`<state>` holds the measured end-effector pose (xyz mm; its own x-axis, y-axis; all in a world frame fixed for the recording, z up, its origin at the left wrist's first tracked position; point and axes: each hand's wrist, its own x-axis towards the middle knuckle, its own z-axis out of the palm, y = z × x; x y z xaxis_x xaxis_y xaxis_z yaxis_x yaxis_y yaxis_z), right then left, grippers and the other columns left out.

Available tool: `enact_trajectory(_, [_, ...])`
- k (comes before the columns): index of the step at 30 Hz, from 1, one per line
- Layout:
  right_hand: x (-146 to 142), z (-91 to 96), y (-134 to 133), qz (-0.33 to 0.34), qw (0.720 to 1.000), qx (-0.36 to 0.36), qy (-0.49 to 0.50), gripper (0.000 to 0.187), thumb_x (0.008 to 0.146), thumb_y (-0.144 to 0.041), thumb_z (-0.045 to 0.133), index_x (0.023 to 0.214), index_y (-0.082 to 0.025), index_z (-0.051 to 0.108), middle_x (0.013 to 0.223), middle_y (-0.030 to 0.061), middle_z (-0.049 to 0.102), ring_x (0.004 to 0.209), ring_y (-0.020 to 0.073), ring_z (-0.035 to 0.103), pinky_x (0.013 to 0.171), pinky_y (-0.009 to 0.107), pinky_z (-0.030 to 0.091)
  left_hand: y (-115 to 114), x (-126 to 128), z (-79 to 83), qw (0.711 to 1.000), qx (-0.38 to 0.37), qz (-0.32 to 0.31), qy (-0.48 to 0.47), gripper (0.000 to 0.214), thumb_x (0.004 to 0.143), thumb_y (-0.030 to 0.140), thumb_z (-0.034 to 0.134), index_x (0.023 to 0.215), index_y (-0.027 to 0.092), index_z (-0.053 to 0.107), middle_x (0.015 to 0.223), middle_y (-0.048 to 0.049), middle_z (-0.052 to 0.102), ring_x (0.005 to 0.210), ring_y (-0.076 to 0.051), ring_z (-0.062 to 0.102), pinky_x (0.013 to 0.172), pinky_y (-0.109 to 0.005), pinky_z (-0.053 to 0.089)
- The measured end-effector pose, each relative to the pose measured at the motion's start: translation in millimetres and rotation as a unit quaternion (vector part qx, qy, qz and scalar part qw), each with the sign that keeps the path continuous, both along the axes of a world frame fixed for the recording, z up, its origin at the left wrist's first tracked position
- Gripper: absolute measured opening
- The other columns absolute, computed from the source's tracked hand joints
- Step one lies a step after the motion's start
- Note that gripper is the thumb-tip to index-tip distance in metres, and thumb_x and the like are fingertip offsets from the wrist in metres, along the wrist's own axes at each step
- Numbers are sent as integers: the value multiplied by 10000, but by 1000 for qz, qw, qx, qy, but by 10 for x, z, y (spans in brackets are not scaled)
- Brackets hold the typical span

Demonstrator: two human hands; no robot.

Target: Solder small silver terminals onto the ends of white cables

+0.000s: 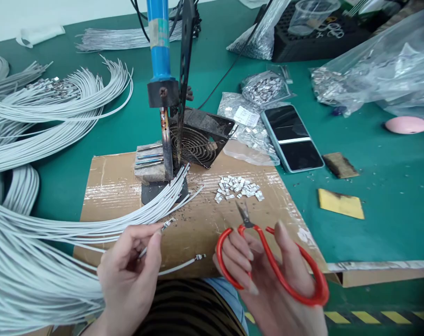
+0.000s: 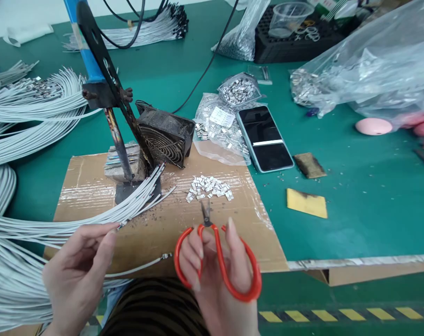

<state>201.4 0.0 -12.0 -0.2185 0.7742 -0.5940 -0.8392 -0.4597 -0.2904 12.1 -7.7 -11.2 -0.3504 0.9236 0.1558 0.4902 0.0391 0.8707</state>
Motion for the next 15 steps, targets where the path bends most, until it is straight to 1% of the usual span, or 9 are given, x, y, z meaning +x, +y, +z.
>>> enact_trajectory(2, [-40,11,-22,33,999,20,-9,615,894,-737,708,647,-184,598,633,-43,454,504,94,343,566,270,391,46,54,57,993,-40,33,-102,83,883,198,741,857,249,801,608,59,686,506,-89,621,485,-162,480])
enact_trajectory(4, [-99,8,-52,62,997,36,-17,623,908,-746,681,660,-183,586,630,-43,464,490,89,373,559,271,378,87,91,103,986,-56,58,-143,65,848,204,756,824,237,807,592,67,660,489,-80,580,491,-159,473])
enact_trajectory(7, [-165,-37,-118,95,994,54,-14,610,920,-739,672,685,-180,604,635,-29,504,491,96,429,540,264,379,115,104,144,984,-75,62,-152,22,809,219,791,807,221,812,562,69,655,435,-65,471,436,-153,397])
enact_trajectory(9, [-193,-95,-187,120,991,56,9,612,926,-750,654,702,-181,628,640,-16,522,495,106,437,502,250,364,115,101,153,982,-81,63,-162,18,803,222,795,799,219,813,556,66,663,440,-63,471,445,-147,394])
enact_trajectory(12, [-240,-199,-315,145,987,47,44,608,915,-759,662,759,-172,678,654,-16,505,513,103,378,488,231,346,108,100,149,979,-82,65,-176,20,796,212,793,793,218,813,571,60,685,461,-63,508,480,-144,425])
enact_trajectory(15, [-297,-298,-425,155,984,49,76,581,939,-730,657,837,-160,711,662,-22,480,540,109,312,530,227,349,103,105,146,979,-89,57,-172,24,778,201,801,795,216,811,571,60,689,473,-73,538,485,-149,444])
